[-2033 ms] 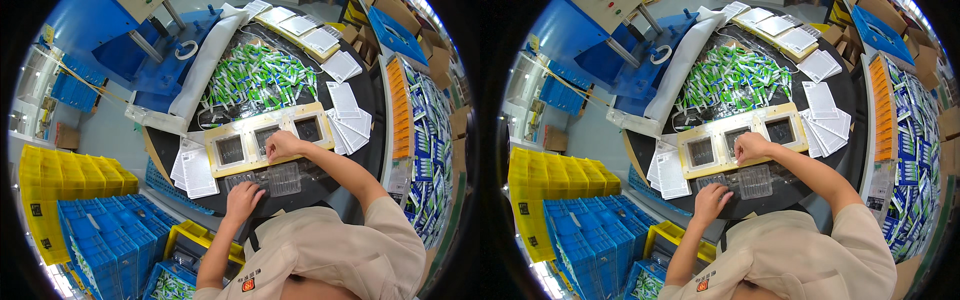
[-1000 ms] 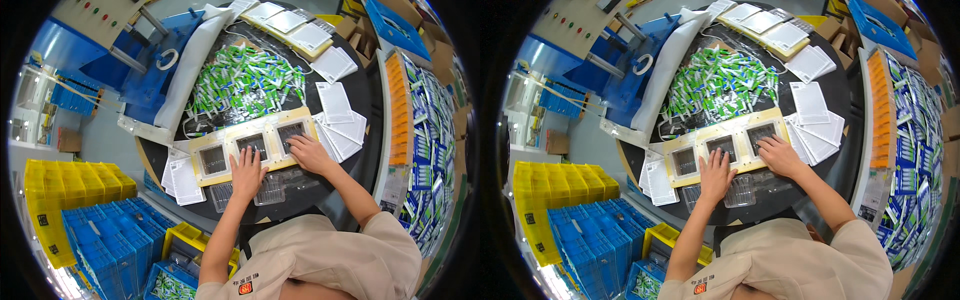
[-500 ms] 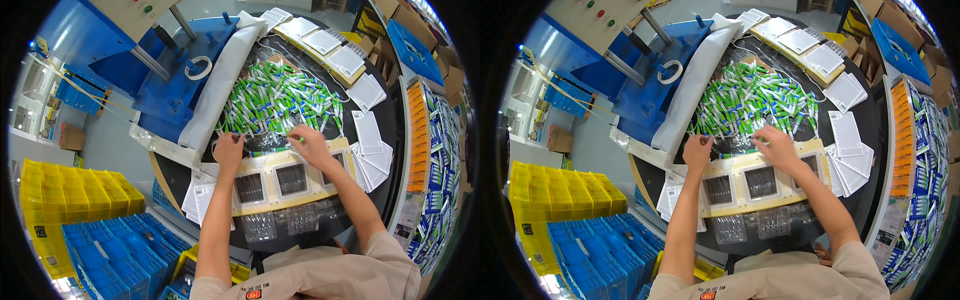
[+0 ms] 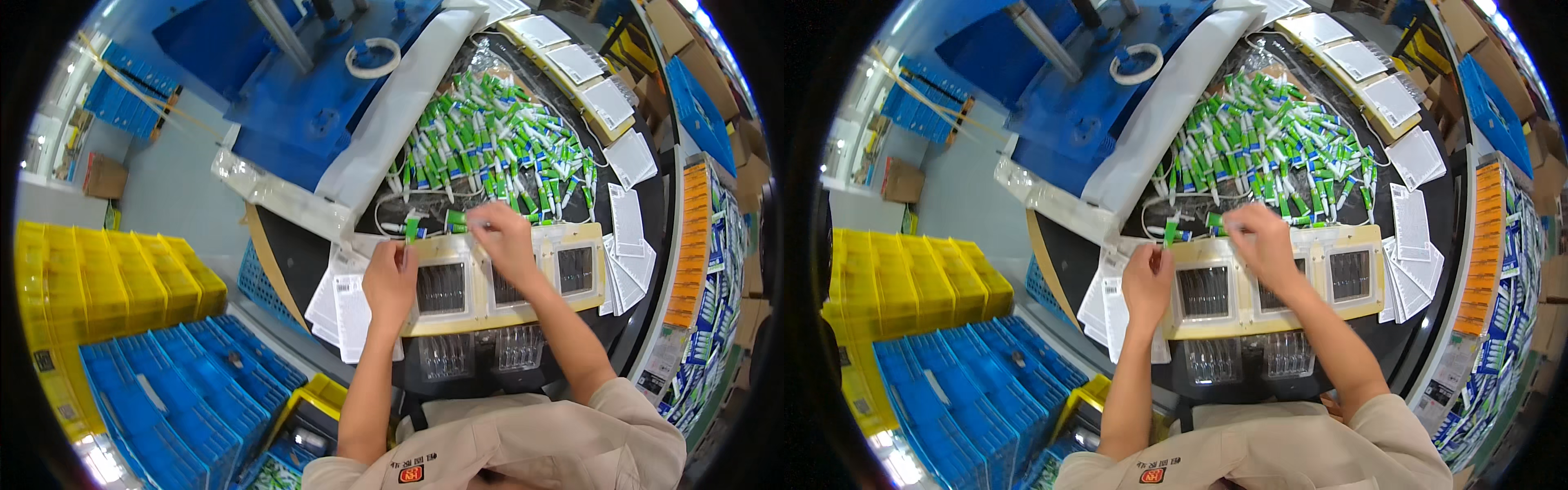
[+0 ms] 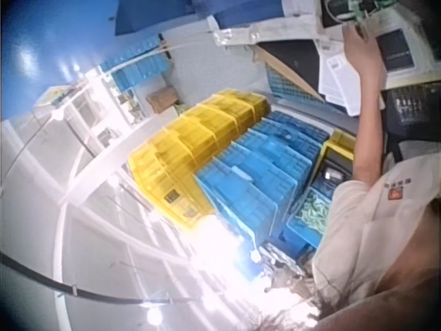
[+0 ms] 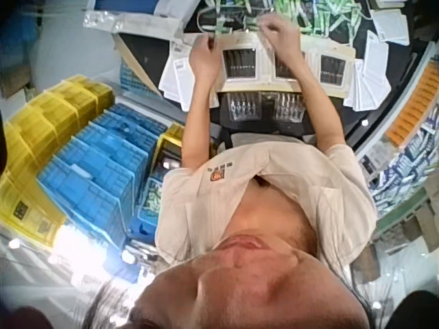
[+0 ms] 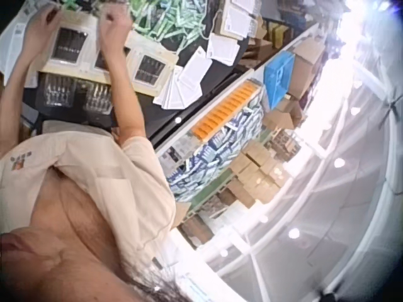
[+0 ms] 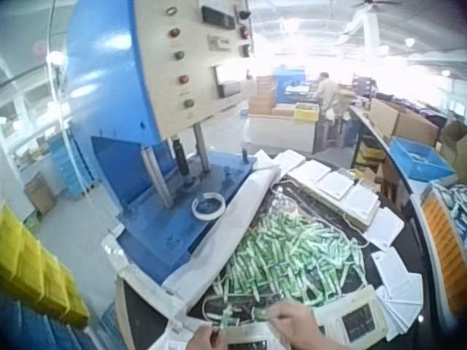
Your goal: The person places green cylindrical batteries into a wooden jig, then covers them with white paper sheets. The person repeats this process multiple times, handling batteries and paper sheets by hand.
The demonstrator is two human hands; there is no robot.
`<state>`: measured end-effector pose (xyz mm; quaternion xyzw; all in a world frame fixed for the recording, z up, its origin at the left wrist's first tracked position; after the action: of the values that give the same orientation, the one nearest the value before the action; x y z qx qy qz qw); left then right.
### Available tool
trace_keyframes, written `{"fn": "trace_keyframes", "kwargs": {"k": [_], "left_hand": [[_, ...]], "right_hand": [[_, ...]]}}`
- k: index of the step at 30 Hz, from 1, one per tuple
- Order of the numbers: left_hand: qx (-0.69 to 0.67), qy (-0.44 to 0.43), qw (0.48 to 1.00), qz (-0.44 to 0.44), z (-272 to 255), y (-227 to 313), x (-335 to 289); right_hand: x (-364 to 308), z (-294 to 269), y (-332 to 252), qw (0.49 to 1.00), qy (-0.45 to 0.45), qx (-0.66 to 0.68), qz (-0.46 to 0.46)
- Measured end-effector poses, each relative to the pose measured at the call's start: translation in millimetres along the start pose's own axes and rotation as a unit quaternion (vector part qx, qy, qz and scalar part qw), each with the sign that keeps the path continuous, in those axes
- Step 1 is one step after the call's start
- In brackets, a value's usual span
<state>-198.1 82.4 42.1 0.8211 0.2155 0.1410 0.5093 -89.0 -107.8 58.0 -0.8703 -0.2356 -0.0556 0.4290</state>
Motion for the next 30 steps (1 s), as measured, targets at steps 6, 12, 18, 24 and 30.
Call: {"fn": "trace_keyframes", "kwargs": {"k": [6, 12, 18, 24, 30], "left_hand": [[0.113, 0.035, 0.993, 0.02, 3, -2, -77], [0.177, 0.066, 0.977, 0.101, 8, -6, -86], [0.153, 0.065, 0.977, 0.13, 5, -8, -90], [0.164, 0.019, 0.981, 0.097, 5, -17, -86], [0.134, -0.004, 0.984, 0.115, 2, -20, -83]], "right_hand": [[-93, 22, -39, 0.976, 0.019, -0.088, -0.198], [-102, 43, -39, 0.971, 0.024, -0.134, -0.196], [-115, 39, -41, 0.985, 0.029, -0.13, -0.114], [-116, 47, -46, 0.984, -0.003, -0.129, -0.12], [-119, 63, -52, 0.983, 0.023, -0.155, -0.098]]}}
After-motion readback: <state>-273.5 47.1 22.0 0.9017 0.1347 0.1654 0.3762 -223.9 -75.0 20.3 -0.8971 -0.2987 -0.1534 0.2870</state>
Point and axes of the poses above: each hand's wrist, its own x-axis towards the middle knuckle, its own z-axis out of the palm, y = z × x, the point moved 3 cm from there along x, towards the middle knuckle, and after that the axes turned 13 degrees about -x, right-handed, at the moved point
